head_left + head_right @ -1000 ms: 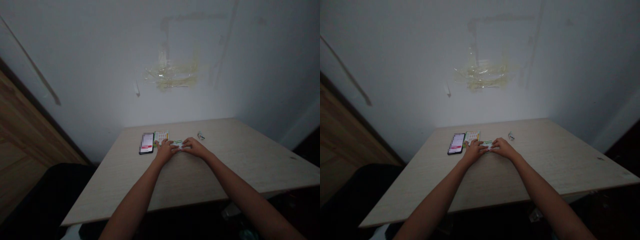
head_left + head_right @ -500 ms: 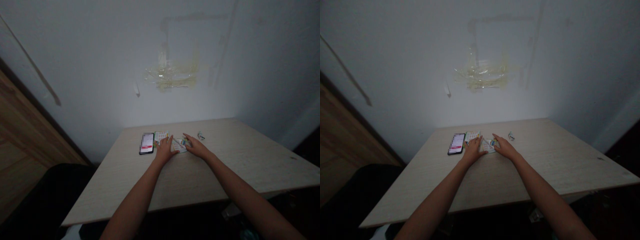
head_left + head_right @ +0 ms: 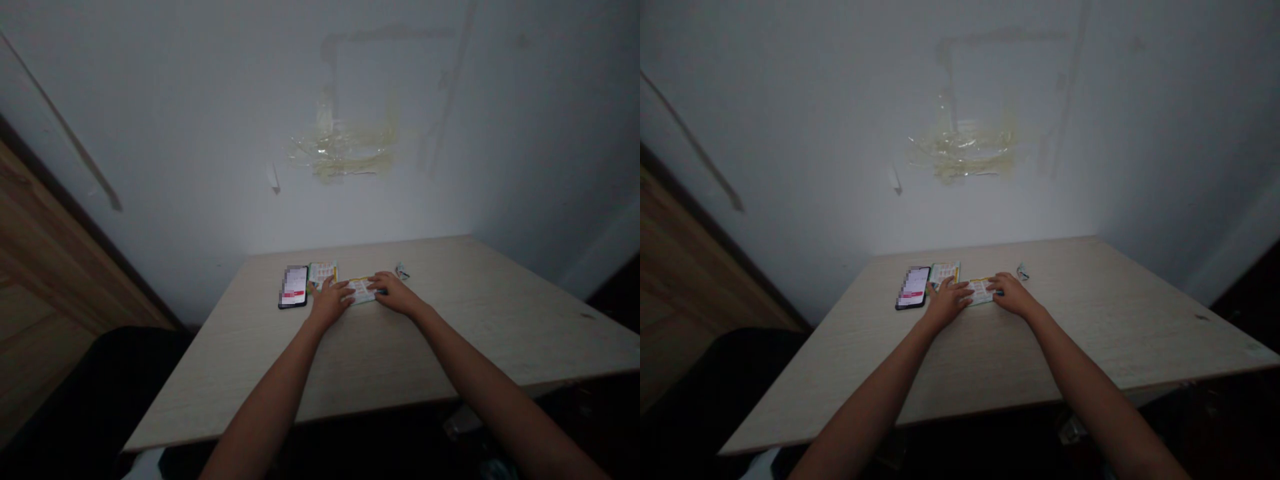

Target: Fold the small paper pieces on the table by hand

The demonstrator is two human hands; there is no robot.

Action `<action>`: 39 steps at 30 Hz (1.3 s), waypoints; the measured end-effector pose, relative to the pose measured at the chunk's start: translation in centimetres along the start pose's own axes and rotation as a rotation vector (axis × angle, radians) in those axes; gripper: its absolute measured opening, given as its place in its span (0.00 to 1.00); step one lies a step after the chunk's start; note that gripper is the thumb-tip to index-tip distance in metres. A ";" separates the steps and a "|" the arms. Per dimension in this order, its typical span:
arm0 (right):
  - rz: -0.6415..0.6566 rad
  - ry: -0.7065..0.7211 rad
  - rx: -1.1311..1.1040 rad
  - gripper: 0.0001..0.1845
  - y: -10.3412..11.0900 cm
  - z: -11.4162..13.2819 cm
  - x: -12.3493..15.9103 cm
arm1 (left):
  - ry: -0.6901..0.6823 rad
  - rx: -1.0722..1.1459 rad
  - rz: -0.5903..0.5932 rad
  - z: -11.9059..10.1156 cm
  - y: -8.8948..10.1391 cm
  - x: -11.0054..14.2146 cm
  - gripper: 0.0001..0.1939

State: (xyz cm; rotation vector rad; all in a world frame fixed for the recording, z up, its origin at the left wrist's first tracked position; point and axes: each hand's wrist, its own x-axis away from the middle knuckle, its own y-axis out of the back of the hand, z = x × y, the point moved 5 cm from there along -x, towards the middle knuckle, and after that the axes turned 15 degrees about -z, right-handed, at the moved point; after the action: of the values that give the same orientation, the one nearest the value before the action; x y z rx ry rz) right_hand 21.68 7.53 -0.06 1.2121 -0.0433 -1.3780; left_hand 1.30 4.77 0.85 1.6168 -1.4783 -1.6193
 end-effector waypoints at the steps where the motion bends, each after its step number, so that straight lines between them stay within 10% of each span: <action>1: 0.017 -0.019 -0.025 0.17 -0.1 -0.2 0.0 | 0.001 -0.003 0.003 0.0 0.0 0.0 0.15; 39: 0.083 -0.106 -0.128 0.19 0.8 0.5 -0.6 | -0.024 0.018 -0.054 -0.8 0.7 0.0 0.18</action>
State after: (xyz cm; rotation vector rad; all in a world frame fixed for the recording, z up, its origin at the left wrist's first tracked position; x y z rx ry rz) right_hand 21.74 7.42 1.05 1.0193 -0.0779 -1.3511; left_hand 1.78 4.19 1.66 1.6665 -1.4773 -1.6645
